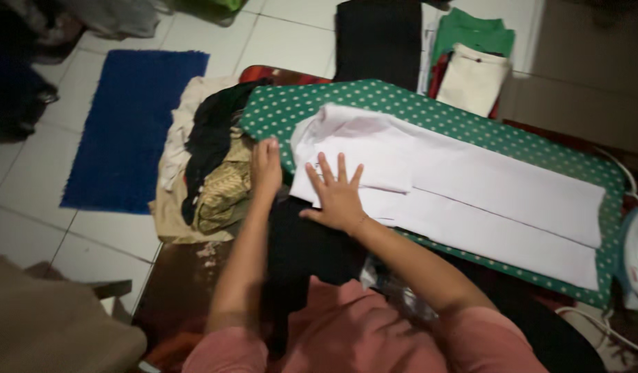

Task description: The person irons a white shirt on a green polka-dot ironing board, sprays it with water, and folds it neatly. They then place the folded shirt on a pile of other clothes and pick up an orange garment from a nearby chair.

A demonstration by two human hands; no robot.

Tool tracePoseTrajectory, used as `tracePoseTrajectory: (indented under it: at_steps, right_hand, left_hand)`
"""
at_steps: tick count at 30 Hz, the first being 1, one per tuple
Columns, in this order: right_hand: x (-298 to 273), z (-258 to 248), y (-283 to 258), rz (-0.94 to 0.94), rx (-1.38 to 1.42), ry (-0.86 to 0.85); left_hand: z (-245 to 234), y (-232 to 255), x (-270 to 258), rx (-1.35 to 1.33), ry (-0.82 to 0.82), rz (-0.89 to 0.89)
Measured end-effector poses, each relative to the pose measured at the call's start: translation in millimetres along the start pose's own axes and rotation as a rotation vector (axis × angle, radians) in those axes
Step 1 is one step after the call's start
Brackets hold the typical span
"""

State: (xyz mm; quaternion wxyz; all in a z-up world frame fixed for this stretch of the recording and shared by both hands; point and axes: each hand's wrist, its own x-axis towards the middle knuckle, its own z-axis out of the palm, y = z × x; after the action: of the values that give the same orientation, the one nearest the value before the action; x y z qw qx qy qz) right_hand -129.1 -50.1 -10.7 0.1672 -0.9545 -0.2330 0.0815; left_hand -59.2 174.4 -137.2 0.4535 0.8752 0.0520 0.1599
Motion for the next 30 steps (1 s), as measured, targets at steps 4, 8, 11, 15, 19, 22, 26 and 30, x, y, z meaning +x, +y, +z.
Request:
tracePoseTrajectory:
  at_steps: [4,8,11,15,19,22,26,30]
  right_hand:
    - [8,32,2,-0.012,-0.18,0.196]
    - [16,31,26,0.098,0.275,0.025]
    - [11,18,36,0.063,0.583,0.067]
    - [-14,10,25,-0.086,0.664,-0.025]
    - [-31,16,44,-0.223,1.477,-0.104]
    - [-44,8,121,0.016,1.355,0.371]
    - [-55,1,208,0.299,1.202,0.642]
    - [-50,-4,208,0.488,1.469,0.608]
  left_hand:
    - [-17,-24,-29,-0.353,-0.212,-0.518]
    - [-31,35,-51,-0.679,-0.694,-0.697]
    - [-10,81,-53,-1.341,-0.764,-0.768]
    - [48,77,-57,-1.681,-0.362,-0.881]
    - [82,51,-57,-1.777,-0.136,-0.568]
    - [68,64,-59,-1.599,-0.076,-0.504]
    - [51,93,-52,-1.553,-0.132,-0.506]
    - [48,102,-46,-1.546,-0.185,-0.522]
